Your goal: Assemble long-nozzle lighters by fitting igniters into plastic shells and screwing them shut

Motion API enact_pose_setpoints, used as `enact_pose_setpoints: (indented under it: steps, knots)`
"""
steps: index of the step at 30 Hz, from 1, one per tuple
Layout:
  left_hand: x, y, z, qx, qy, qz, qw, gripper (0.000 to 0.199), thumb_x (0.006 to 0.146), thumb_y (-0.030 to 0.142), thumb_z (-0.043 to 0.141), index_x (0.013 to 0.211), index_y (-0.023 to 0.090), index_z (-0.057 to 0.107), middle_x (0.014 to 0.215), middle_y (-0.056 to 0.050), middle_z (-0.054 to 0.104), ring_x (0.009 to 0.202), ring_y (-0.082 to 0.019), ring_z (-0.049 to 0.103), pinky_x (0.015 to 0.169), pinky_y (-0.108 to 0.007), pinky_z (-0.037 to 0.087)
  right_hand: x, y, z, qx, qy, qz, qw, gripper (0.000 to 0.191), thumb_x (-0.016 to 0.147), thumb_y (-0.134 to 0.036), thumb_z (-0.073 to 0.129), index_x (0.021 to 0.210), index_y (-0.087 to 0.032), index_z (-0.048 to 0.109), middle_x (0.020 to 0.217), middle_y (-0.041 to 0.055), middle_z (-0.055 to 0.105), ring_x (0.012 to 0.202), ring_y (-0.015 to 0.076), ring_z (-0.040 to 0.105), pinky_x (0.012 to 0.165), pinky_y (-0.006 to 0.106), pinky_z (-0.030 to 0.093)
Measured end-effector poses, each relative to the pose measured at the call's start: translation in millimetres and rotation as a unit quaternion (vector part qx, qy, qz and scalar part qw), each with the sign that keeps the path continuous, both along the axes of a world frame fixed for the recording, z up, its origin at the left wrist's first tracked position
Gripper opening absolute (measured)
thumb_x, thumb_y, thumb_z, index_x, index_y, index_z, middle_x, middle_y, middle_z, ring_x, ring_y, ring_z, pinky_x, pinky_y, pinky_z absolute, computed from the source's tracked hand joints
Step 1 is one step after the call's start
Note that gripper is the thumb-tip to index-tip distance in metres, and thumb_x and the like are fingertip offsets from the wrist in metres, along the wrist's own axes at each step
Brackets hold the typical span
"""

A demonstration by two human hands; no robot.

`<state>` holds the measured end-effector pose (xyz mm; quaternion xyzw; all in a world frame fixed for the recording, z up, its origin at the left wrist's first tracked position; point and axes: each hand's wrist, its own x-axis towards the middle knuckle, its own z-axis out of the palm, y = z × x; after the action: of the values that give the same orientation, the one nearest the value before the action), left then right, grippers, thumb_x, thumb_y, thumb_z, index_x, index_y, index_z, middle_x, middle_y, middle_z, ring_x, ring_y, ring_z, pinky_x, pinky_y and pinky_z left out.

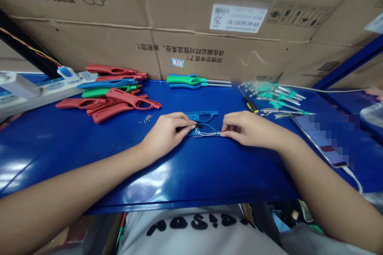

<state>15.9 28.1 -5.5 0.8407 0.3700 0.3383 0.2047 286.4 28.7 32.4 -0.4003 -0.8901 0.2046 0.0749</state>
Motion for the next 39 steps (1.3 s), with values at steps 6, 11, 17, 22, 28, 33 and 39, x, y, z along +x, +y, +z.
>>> enact_pose_setpoints:
  steps: [6,11,17,22,28,33,39]
  knots:
    - [-4.4,1.4,3.6,0.007,0.021,-0.022,1.000,0.018,0.094,0.017,0.063,0.102,0.016,0.079,0.093,-0.007,0.076,0.084,-0.018,0.071,0.080,-0.030,0.057,0.4,1.1,-1.0,-0.006,0.007,0.000,1.000,0.015,0.093,-0.026,0.062,0.082,-0.017,0.065,0.081,0.0042,0.067,0.071,0.0159,0.059,0.066,0.028,0.043]
    - [-7.6,1.4,5.3,0.020,0.048,-0.050,0.997,0.020,0.096,0.017,0.060,0.104,0.016,0.078,0.097,-0.008,0.076,0.087,-0.019,0.072,0.082,-0.031,0.058,1.4,0.9,-1.4,-0.010,0.009,0.000,1.000,0.015,0.093,-0.027,0.062,0.082,-0.017,0.066,0.081,0.0049,0.067,0.072,0.0166,0.059,0.065,0.028,0.043]
    - [-10.0,0.9,3.6,0.052,0.092,-0.056,0.993,0.022,0.098,0.020,0.056,0.102,0.017,0.078,0.101,-0.008,0.075,0.090,-0.020,0.071,0.085,-0.034,0.058,0.2,0.1,-0.8,-0.021,0.016,-0.002,1.000,0.015,0.092,-0.027,0.063,0.082,-0.017,0.066,0.081,0.0046,0.067,0.071,0.0162,0.059,0.064,0.028,0.043]
    - [-15.1,-3.6,11.8,0.104,0.176,-0.073,0.976,0.027,0.101,0.021,0.051,0.107,0.017,0.077,0.106,-0.010,0.073,0.094,-0.023,0.066,0.085,-0.037,0.056,0.5,0.6,-0.2,-0.028,0.024,-0.005,0.999,0.015,0.092,-0.028,0.063,0.082,-0.017,0.068,0.081,0.0048,0.068,0.068,0.0156,0.059,0.062,0.027,0.043]
    - [-18.4,-9.9,22.3,0.162,0.293,-0.067,0.940,0.030,0.103,0.028,0.049,0.119,0.021,0.073,0.110,-0.010,0.069,0.094,-0.026,0.062,0.078,-0.040,0.051,1.7,-0.2,0.9,-0.030,0.025,-0.007,0.999,0.012,0.090,-0.025,0.065,0.082,-0.017,0.068,0.081,0.0039,0.069,0.069,0.0151,0.059,0.063,0.027,0.042]
    - [-17.5,-11.7,21.3,0.162,0.298,-0.074,0.938,0.033,0.104,0.028,0.044,0.120,0.021,0.072,0.109,-0.010,0.070,0.093,-0.025,0.063,0.078,-0.037,0.049,1.2,0.3,-0.2,-0.037,0.028,-0.008,0.999,0.013,0.090,-0.026,0.065,0.082,-0.017,0.068,0.081,0.0043,0.069,0.070,0.0155,0.060,0.063,0.027,0.043]
    - [-21.7,-15.7,24.5,0.136,0.339,-0.075,0.928,0.036,0.100,0.031,0.053,0.132,0.021,0.065,0.114,-0.011,0.065,0.095,-0.027,0.063,0.079,-0.037,0.051,3.3,-0.2,1.9,-0.038,0.027,0.000,0.999,0.015,0.091,-0.029,0.065,0.083,-0.017,0.069,0.081,0.0047,0.068,0.069,0.0154,0.059,0.061,0.027,0.043]
